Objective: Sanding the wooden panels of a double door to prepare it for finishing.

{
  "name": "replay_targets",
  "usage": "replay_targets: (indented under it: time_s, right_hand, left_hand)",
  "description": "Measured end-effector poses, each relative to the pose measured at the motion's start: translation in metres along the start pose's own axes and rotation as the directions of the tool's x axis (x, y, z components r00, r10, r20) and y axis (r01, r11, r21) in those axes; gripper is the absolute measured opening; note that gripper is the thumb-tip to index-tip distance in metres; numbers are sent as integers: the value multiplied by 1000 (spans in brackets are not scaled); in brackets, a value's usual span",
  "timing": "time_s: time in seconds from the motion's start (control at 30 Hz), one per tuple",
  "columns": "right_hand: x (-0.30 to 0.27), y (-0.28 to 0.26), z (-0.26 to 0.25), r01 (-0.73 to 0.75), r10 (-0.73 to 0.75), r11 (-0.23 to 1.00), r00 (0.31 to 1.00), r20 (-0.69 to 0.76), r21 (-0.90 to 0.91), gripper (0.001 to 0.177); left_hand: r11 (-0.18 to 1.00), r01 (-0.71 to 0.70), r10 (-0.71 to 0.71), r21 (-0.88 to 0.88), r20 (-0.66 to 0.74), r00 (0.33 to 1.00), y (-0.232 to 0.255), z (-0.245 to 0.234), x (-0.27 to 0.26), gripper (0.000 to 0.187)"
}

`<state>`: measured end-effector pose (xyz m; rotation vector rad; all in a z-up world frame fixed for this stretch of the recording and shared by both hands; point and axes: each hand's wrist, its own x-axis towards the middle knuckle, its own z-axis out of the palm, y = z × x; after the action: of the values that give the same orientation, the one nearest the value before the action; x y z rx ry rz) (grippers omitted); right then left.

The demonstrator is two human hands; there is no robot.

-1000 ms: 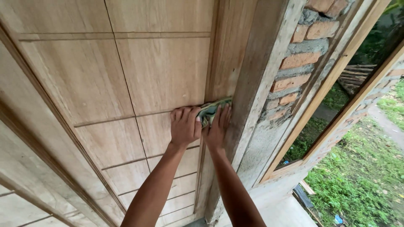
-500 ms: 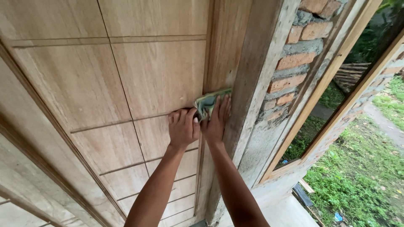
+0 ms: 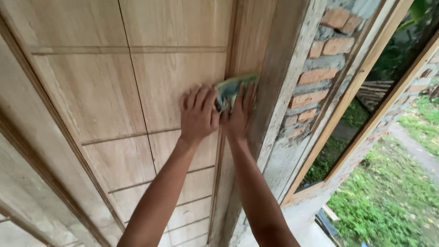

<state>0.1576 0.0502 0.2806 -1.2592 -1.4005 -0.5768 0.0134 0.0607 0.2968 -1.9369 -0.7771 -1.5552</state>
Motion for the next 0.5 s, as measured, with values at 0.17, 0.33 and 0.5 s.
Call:
replay_targets:
  time_s: [0.17, 0.33, 0.5]
  right_hand:
    - [56, -7, -9, 130, -129, 992, 987, -98, -1, 72]
    - [31, 10, 9, 74, -73, 997, 992, -102, 11, 73]
    - [82, -5, -6, 185, -182, 983, 970, -158, 5, 66]
  left_hand:
    - [995, -52, 53, 87, 1, 999, -5, -7, 82, 54]
    - [984, -140, 137, 112, 31, 990, -13, 1, 78, 56]
    - [993, -55, 65, 106, -85, 994, -2, 1, 88, 52]
